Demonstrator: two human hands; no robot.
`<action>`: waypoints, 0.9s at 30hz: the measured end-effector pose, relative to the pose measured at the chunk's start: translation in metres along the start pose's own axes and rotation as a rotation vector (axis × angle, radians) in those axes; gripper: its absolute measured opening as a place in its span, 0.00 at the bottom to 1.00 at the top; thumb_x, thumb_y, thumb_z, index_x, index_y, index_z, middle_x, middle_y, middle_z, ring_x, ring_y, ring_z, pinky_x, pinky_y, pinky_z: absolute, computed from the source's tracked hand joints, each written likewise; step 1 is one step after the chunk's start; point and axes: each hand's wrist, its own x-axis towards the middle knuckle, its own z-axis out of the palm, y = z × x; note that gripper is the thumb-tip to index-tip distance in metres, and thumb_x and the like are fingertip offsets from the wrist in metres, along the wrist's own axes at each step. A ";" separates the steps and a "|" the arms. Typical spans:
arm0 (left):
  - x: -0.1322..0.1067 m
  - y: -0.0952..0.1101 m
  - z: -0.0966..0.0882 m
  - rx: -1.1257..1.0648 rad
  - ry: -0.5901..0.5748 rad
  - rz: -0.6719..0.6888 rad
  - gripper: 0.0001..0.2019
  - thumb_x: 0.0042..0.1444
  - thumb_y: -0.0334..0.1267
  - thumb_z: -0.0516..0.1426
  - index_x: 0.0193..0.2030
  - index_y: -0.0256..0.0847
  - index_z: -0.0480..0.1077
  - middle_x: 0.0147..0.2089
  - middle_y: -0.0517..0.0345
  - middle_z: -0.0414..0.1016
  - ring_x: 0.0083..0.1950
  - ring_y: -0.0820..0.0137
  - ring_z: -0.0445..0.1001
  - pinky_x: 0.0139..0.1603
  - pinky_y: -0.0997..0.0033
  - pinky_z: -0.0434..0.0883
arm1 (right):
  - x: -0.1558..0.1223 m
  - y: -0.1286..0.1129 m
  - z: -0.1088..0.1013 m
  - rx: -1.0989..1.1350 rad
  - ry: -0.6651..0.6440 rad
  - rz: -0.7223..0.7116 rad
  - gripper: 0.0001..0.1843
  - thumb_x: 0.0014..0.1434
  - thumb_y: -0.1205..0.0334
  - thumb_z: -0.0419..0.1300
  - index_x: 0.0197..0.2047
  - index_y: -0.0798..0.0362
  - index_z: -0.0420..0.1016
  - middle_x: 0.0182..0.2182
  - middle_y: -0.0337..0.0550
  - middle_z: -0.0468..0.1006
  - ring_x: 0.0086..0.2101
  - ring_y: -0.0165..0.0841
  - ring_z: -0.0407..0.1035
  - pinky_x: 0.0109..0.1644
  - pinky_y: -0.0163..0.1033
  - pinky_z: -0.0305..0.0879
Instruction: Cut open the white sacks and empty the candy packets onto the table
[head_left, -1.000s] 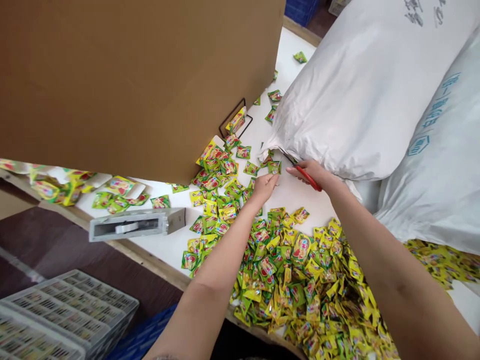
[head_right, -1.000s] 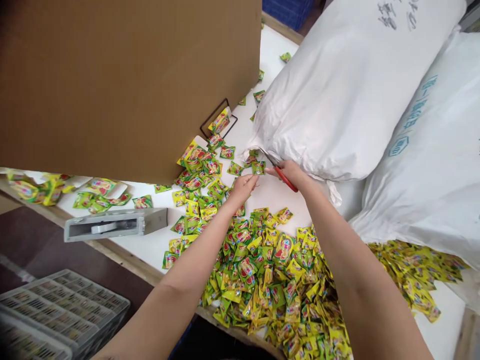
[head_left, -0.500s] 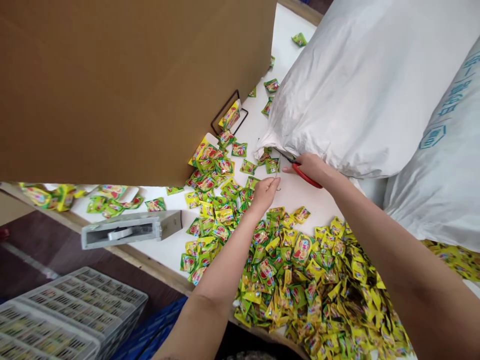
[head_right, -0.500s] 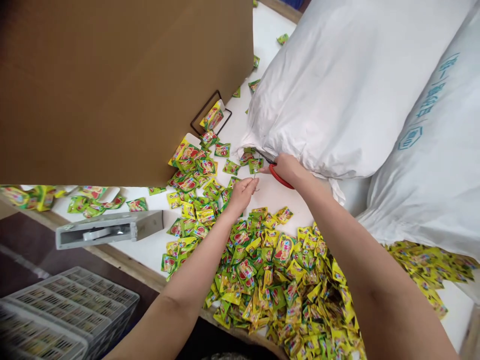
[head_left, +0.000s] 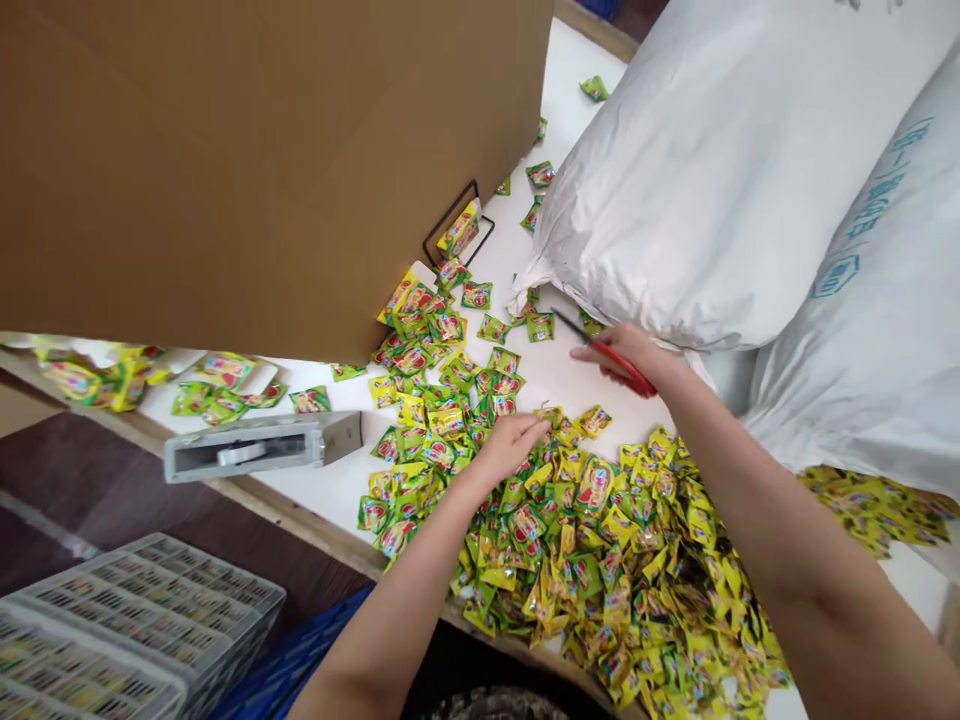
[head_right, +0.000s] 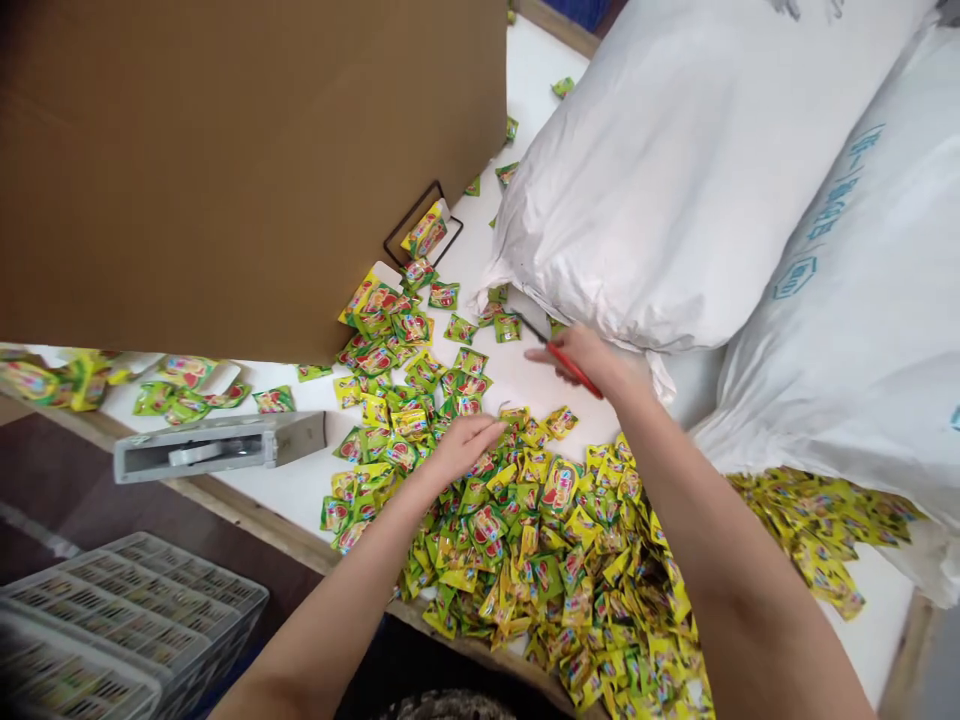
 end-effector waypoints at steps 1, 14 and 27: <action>-0.016 -0.002 0.002 -0.067 -0.029 -0.065 0.22 0.61 0.50 0.53 0.19 0.41 0.65 0.20 0.62 0.64 0.24 0.72 0.63 0.32 0.70 0.61 | -0.017 0.019 0.011 0.117 -0.042 -0.025 0.27 0.48 0.36 0.67 0.29 0.56 0.76 0.17 0.41 0.71 0.16 0.29 0.62 0.20 0.35 0.59; 0.141 0.074 0.182 -0.570 0.120 -0.247 0.14 0.54 0.46 0.62 0.29 0.37 0.69 0.25 0.62 0.68 0.21 0.81 0.56 0.22 0.75 0.52 | -0.253 0.174 0.187 1.105 0.342 0.218 0.21 0.53 0.41 0.66 0.40 0.48 0.74 0.24 0.39 0.72 0.24 0.35 0.68 0.27 0.41 0.67; 0.186 0.002 0.218 -0.183 0.092 0.267 0.07 0.56 0.37 0.57 0.33 0.37 0.75 0.27 0.62 0.72 0.31 0.72 0.67 0.35 0.75 0.63 | -0.140 0.187 0.053 0.875 0.348 -0.092 0.31 0.53 0.32 0.61 0.40 0.54 0.74 0.25 0.41 0.74 0.22 0.29 0.67 0.27 0.34 0.67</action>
